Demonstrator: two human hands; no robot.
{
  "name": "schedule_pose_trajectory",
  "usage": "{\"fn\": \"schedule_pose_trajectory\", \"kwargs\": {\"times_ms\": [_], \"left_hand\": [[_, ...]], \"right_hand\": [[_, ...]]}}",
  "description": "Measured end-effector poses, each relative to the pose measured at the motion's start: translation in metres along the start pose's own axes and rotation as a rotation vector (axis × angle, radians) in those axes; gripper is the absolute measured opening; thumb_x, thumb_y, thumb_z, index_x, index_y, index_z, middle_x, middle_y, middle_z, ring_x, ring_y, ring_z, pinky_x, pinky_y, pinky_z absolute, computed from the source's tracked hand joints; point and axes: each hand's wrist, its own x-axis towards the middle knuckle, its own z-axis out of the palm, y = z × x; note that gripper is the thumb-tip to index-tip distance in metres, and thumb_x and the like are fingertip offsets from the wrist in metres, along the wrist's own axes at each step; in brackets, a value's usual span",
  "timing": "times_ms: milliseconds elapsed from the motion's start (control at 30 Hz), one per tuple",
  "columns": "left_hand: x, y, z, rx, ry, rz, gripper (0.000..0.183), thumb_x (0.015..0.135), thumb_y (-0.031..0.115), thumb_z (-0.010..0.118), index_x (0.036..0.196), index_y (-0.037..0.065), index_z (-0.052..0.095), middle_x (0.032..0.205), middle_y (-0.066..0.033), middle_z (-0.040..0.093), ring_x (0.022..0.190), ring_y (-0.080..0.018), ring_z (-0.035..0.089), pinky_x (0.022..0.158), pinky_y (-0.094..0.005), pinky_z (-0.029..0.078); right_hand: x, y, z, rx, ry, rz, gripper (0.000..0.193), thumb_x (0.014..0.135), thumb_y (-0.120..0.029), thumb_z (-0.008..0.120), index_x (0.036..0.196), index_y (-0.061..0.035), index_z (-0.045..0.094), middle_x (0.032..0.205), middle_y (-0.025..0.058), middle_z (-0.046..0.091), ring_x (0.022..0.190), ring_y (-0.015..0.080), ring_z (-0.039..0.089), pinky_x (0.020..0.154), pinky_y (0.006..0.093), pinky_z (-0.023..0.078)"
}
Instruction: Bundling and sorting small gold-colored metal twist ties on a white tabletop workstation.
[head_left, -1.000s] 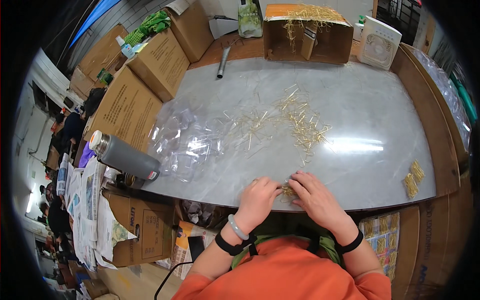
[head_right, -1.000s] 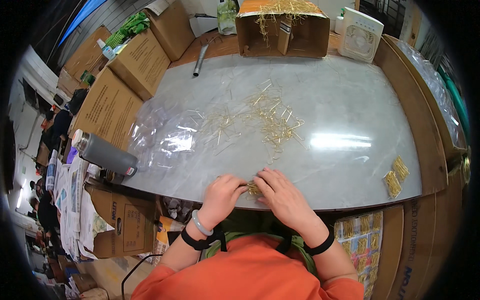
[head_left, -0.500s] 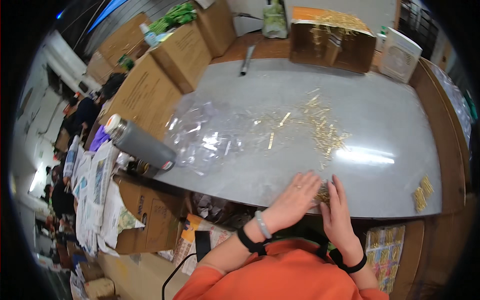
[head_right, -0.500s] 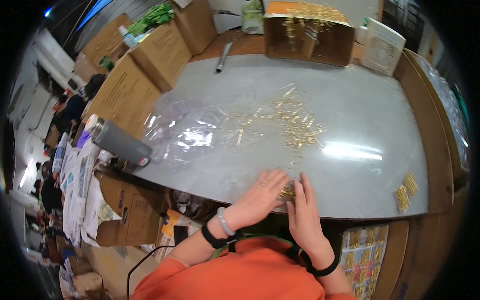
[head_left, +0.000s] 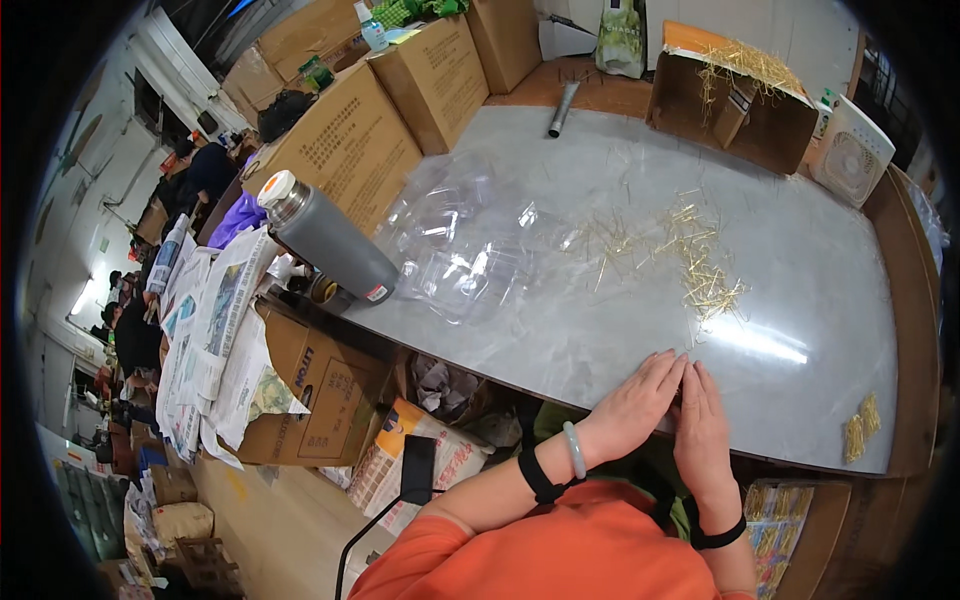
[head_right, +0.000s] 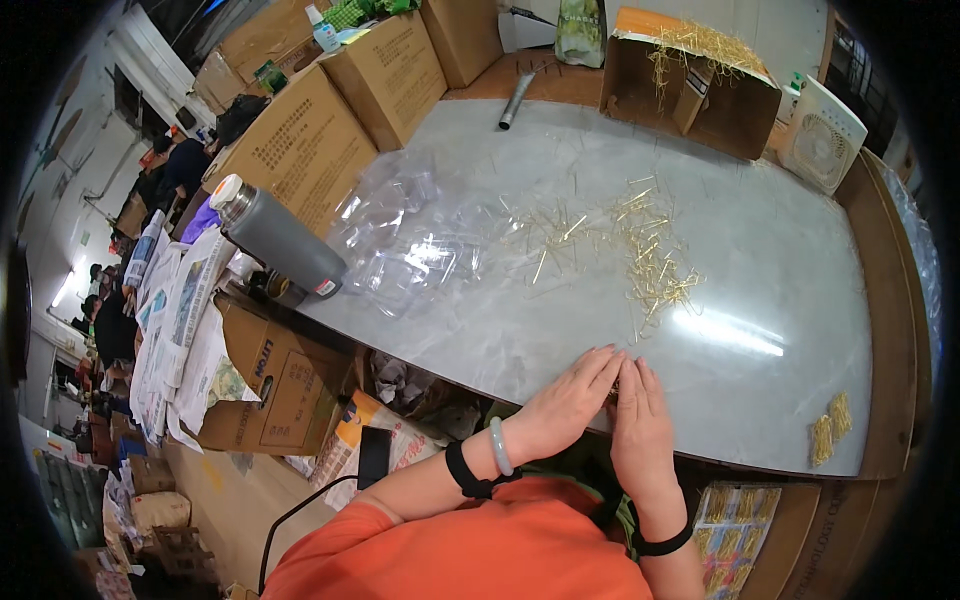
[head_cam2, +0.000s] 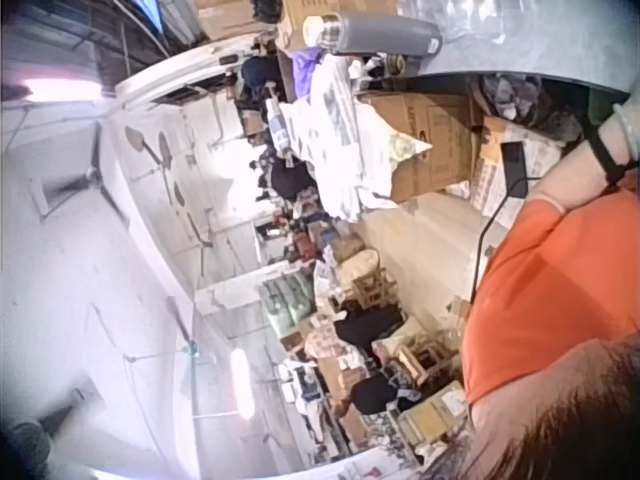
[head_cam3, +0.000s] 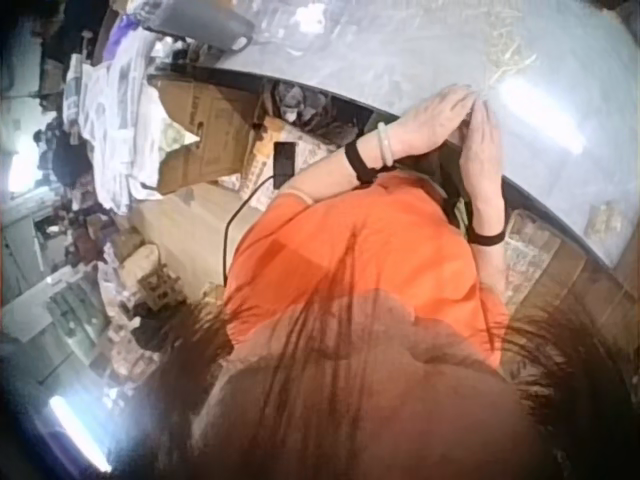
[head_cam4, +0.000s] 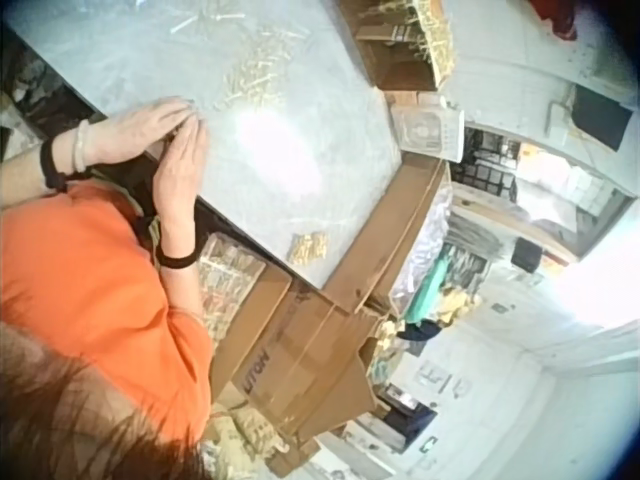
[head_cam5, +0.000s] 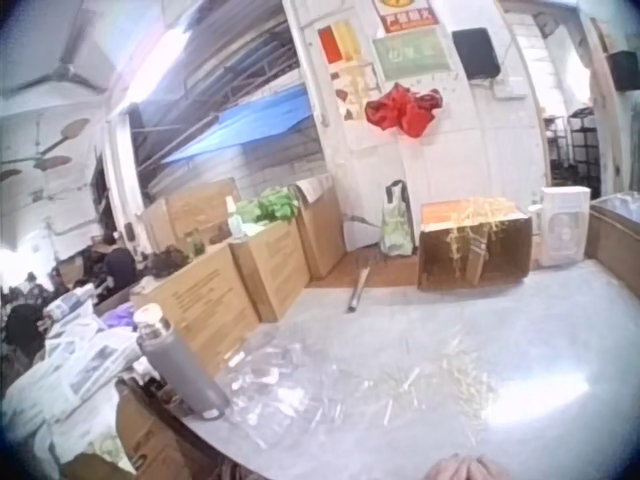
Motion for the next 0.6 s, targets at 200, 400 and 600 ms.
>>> {"fn": "schedule_pose_trajectory", "kwargs": {"times_ms": [200,400,600], "left_hand": [[-0.004,-0.002,-0.029,-0.245,0.051,-0.098,0.061,0.093,0.007,0.064,0.149,-0.005,0.042,0.148,-0.0253,0.047,0.137,-0.0416,0.048,0.115,-0.0442,0.041],[-0.016,-0.064,-0.152,0.600,0.307,-0.389,0.039,0.087,0.019,0.077,0.121,0.003,0.067,0.131,-0.0171,0.060,0.120,-0.0384,0.057,0.106,-0.0485,0.043],[-0.041,-0.103,-0.172,0.734,0.219,-0.241,0.022,0.085,0.015,0.076,0.103,0.003,0.073,0.123,-0.0155,0.066,0.120,-0.0371,0.057,0.105,-0.0478,0.042]], "right_hand": [[0.008,-0.005,-0.001,-0.079,-0.004,0.021,0.047,0.089,0.005,0.056,0.137,0.0056,0.053,0.139,0.0224,0.057,0.133,0.0420,0.052,0.113,0.0503,0.043],[0.009,0.014,-0.009,-0.054,0.039,0.074,0.037,0.091,0.004,0.055,0.128,0.0030,0.060,0.133,0.0187,0.062,0.129,0.0400,0.055,0.108,0.0473,0.047],[0.009,0.011,-0.009,-0.023,0.107,0.059,0.035,0.090,0.004,0.056,0.124,0.0016,0.062,0.131,0.0173,0.064,0.126,0.0383,0.058,0.106,0.0460,0.048]]}}
